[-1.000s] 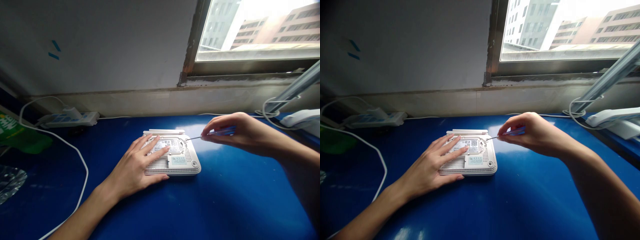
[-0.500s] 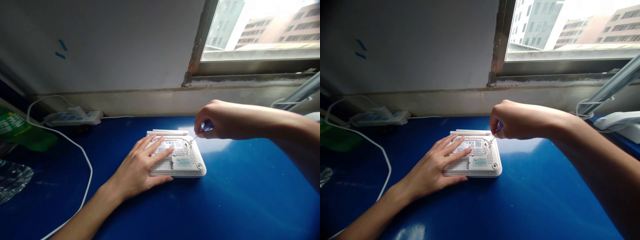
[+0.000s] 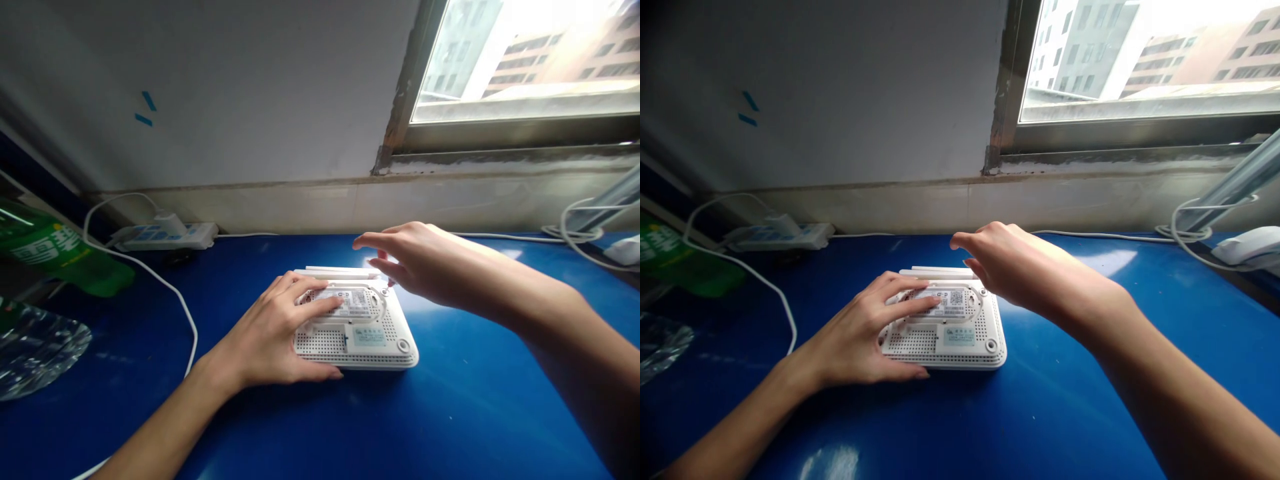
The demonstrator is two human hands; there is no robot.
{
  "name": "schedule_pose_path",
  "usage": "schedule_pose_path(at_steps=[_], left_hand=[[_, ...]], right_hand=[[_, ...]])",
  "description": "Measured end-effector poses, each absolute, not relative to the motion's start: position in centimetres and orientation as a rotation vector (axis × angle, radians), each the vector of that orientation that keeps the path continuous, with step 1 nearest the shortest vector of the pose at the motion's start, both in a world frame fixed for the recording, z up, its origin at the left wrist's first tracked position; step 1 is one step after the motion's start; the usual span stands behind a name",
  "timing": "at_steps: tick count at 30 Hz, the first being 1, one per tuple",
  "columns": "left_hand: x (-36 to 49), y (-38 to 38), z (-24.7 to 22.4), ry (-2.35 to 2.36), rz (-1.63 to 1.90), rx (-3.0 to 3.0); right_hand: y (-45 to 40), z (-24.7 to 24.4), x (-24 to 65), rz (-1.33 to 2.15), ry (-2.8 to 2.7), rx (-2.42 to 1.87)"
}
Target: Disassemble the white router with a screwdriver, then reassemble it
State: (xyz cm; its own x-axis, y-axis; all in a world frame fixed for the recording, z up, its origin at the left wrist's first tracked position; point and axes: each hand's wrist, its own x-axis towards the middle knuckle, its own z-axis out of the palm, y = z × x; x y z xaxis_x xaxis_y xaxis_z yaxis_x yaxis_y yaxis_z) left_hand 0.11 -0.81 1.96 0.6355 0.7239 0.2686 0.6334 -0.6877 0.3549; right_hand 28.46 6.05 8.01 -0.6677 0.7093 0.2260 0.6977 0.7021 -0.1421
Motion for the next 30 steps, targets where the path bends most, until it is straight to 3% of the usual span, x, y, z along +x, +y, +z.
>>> schedule_pose_path(at_steps=[5,10,23,30], left_hand=[[0.1,-0.7,2.0,1.113,0.581,2.636],[0.1,-0.8,1.9,1.117,0.558,2.638],[0.1,-0.9,1.7,1.137,0.553,2.642],[0.0,-0.9,1.7,1.118,0.552,2.644]], right_hand=[[5.7,7.7,29.2,0.052,-2.677,-1.010],[5.1,8.2,28.7,0.167,-2.636,-1.313],[4.5,8.2,29.3,0.346,-2.642,-0.964],[5.2,7.7,28.8,0.269,-2.536,-1.230]])
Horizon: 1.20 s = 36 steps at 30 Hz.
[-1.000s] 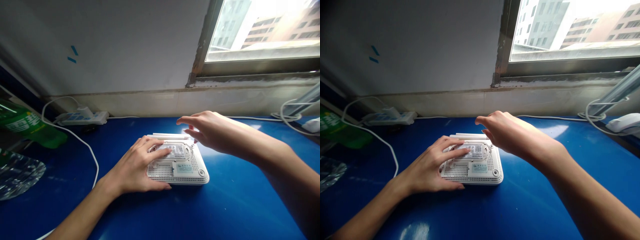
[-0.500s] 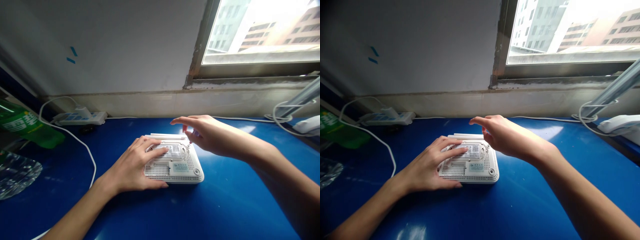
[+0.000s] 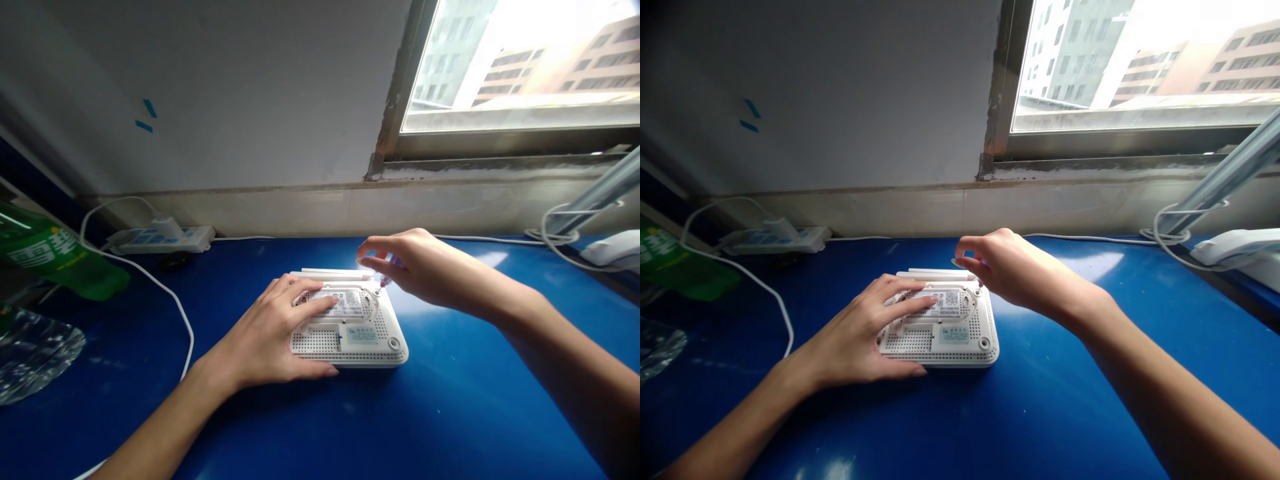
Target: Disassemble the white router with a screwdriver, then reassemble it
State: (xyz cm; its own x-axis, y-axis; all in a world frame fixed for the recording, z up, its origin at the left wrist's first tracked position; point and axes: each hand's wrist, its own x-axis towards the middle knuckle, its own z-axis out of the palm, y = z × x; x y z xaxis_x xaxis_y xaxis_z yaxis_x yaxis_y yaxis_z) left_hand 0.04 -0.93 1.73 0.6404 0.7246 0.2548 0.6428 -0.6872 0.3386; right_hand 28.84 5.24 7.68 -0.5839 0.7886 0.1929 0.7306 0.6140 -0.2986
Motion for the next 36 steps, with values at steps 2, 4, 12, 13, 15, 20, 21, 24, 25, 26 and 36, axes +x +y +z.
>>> schedule_pose_path(at_steps=[2,4,12,13,15,20,21,24,25,26,36], left_hand=[[0.0,-0.9,1.7,1.124,0.554,2.648],[0.0,-1.0,1.8,1.123,0.549,2.651],[0.1,-0.9,1.8,1.121,0.567,2.637],[0.1,-0.9,1.7,1.122,0.569,2.638],[0.1,-0.9,1.7,1.124,0.564,2.642],[0.1,-0.9,1.9,1.125,0.534,2.647],[0.1,-0.9,2.0,1.126,0.533,2.644],[0.1,-1.0,2.0,1.124,0.541,2.637],[0.1,-1.0,2.0,1.123,0.544,2.637],[0.1,-1.0,2.0,1.122,0.546,2.637],[0.0,-0.8,1.7,1.131,0.515,2.630]], right_hand=[[5.4,7.5,29.1,0.280,-2.539,-1.152],[5.3,7.5,29.5,0.282,-2.558,-1.055],[4.6,8.2,29.5,0.273,-2.588,-1.015],[4.6,8.2,29.2,0.244,-2.579,-1.048],[4.8,8.2,28.9,0.233,-2.569,-1.113],[5.4,7.8,29.1,0.286,-2.555,-1.069],[5.4,7.7,29.2,0.284,-2.554,-1.034],[5.1,8.0,29.5,0.314,-2.581,-0.962],[4.9,8.2,29.5,0.311,-2.593,-0.961],[4.8,8.4,29.4,0.295,-2.599,-0.982],[5.3,7.9,29.5,0.285,-2.563,-1.009]])
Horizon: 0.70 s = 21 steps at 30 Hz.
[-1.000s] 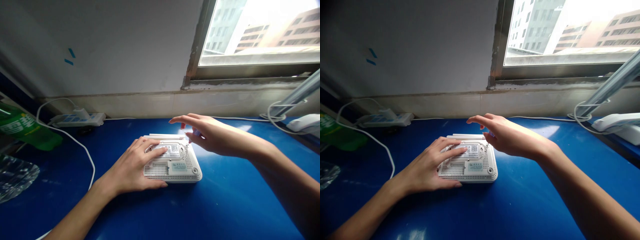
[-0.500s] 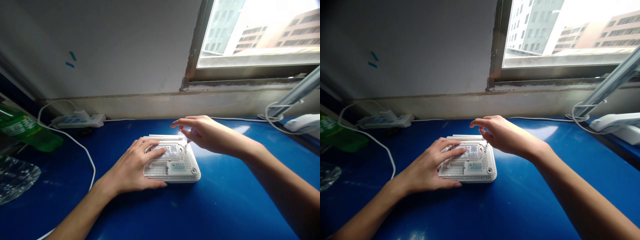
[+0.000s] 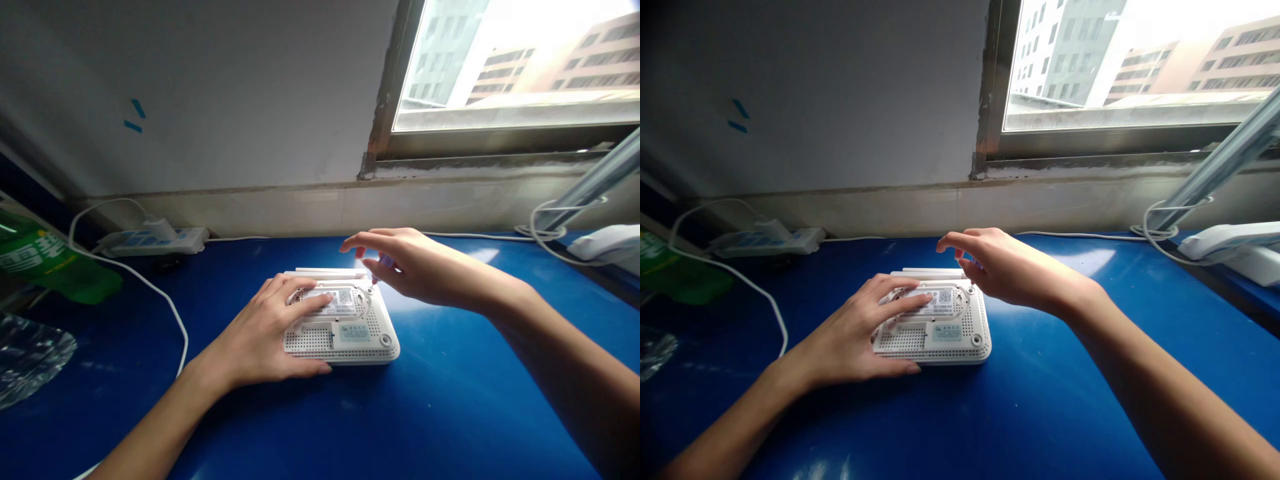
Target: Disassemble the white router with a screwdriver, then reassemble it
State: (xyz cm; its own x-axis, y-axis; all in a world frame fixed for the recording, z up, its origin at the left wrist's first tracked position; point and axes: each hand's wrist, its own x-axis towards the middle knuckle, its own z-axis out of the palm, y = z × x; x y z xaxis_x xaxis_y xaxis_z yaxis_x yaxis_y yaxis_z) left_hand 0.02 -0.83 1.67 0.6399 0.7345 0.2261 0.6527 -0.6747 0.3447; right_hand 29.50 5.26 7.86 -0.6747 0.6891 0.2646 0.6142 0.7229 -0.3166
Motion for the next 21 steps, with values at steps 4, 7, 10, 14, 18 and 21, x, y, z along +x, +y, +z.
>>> schedule_pose_path(at_steps=[4,7,10,14,18,21], left_hand=[[0.02,-0.80,1.57,1.128,0.507,2.627],[0.03,-0.78,1.54,1.133,0.507,2.631],[0.01,-0.81,1.56,1.144,0.496,2.634],[-0.01,-0.87,1.60,1.143,0.498,2.631],[0.06,-0.87,1.62,1.145,0.501,2.630],[0.14,-0.89,1.63,1.145,0.495,2.627]], right_hand=[[4.76,8.28,29.64,0.327,-2.601,-0.939],[4.56,8.77,29.37,0.292,-2.612,-1.035],[4.94,8.65,29.27,0.306,-2.603,-1.155],[5.53,8.03,29.73,0.370,-2.584,-1.102],[5.16,8.31,30.14,0.360,-2.605,-0.901],[4.84,8.75,29.98,0.322,-2.632,-0.927]])
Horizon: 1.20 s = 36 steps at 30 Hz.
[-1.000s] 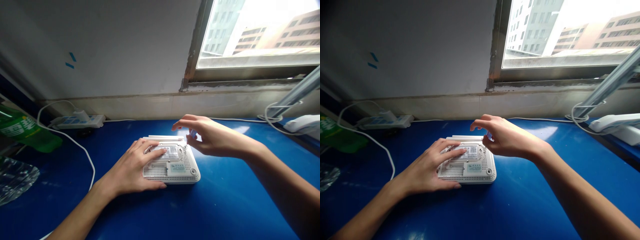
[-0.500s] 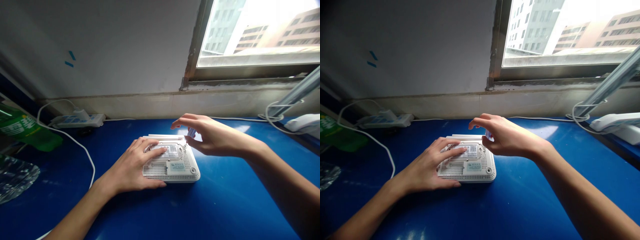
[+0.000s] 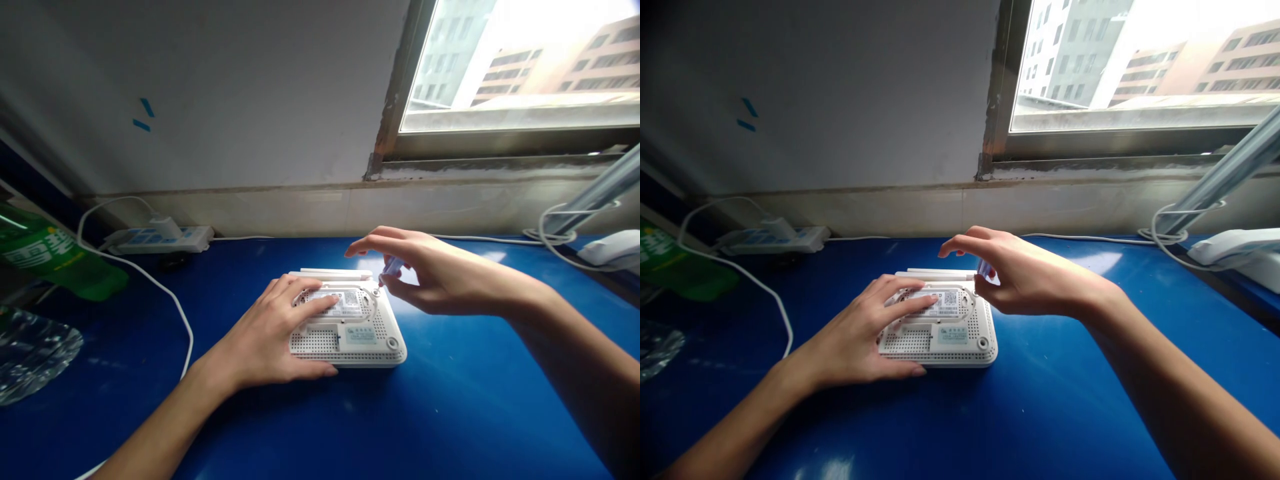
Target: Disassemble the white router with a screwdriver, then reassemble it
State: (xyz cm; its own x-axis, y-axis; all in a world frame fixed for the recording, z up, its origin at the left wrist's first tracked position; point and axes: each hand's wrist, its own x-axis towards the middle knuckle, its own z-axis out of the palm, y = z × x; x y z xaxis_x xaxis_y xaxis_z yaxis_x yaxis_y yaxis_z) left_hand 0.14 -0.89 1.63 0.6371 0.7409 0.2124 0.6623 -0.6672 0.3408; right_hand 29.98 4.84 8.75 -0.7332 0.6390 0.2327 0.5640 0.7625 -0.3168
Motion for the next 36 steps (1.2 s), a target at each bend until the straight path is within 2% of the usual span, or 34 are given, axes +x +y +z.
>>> schedule_pose_path(at_steps=[4,13,19,27,36], left_hand=[[0.2,-1.0,1.7,1.146,0.488,2.627],[0.1,-1.0,1.7,1.144,0.491,2.626],[0.2,-0.9,1.7,1.152,0.482,2.626],[0.2,-0.9,1.8,1.167,0.461,2.622],[1.0,-1.3,1.9,1.261,0.467,2.588]], right_hand=[[5.2,8.4,29.5,0.306,-2.605,-1.070],[4.7,8.8,30.1,0.299,-2.643,-0.879],[4.9,8.9,29.4,0.249,-2.638,-1.044],[4.5,9.1,29.9,0.262,-2.659,-0.872],[5.1,8.9,29.8,0.327,-2.624,-1.006]])
